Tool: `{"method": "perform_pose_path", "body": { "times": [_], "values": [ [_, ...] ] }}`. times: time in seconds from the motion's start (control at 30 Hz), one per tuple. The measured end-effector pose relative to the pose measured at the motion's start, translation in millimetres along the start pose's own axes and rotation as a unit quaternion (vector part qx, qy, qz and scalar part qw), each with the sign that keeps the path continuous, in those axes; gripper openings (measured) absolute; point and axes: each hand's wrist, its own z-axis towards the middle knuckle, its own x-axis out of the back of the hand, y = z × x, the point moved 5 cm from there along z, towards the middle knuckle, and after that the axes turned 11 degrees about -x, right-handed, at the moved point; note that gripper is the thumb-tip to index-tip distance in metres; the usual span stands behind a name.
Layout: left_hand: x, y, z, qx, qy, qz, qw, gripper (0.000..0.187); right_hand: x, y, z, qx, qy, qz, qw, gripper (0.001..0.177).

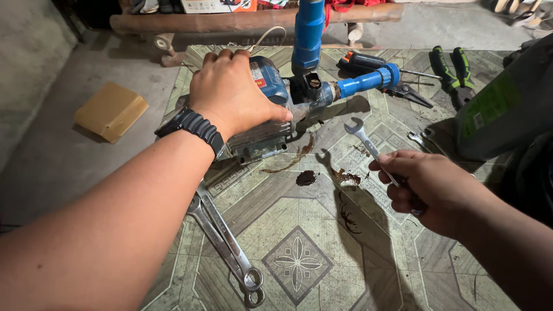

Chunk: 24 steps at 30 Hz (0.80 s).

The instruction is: The person uses a wrench to tighten a fitting on a small water pump, then rummages through a red tool bag to retrieve a socket and a blue elbow fitting. The person briefly attaches the socket to the pump and later holds the elbow fitting.

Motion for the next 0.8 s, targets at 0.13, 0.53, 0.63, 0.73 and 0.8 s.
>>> {"method": "perform_pose_path", "body": {
  "times": [0.13,0.53,0.63,0.73,0.8],
  "values": [
    [1,2,0,0.01,-0.015,0.012,1.0,0.107,4,4,5,0.004,-0.021,-0.012,1.0,0.02],
    [1,5,1,0.035,-0.035,0.029,0.998,0.116,40,-5,25,0.064,0.045,-0.226,0.971,0.036],
    [1,7,1,0.04,-0.043,0.029,0.998,0.118,49,-18,33,0.063,0.087,-0.336,0.936,0.039],
    [1,8,2,0.037,-0.042,0.037,0.998,0.119,48,-24,42,0.081,0.09,-0.42,0.899,0.041],
    [0,8,2,0.038,-0.045,0.039,0.997,0.118,42,-30,48,0.141,0.084,-0.482,0.861,0.041]
  ]
}}
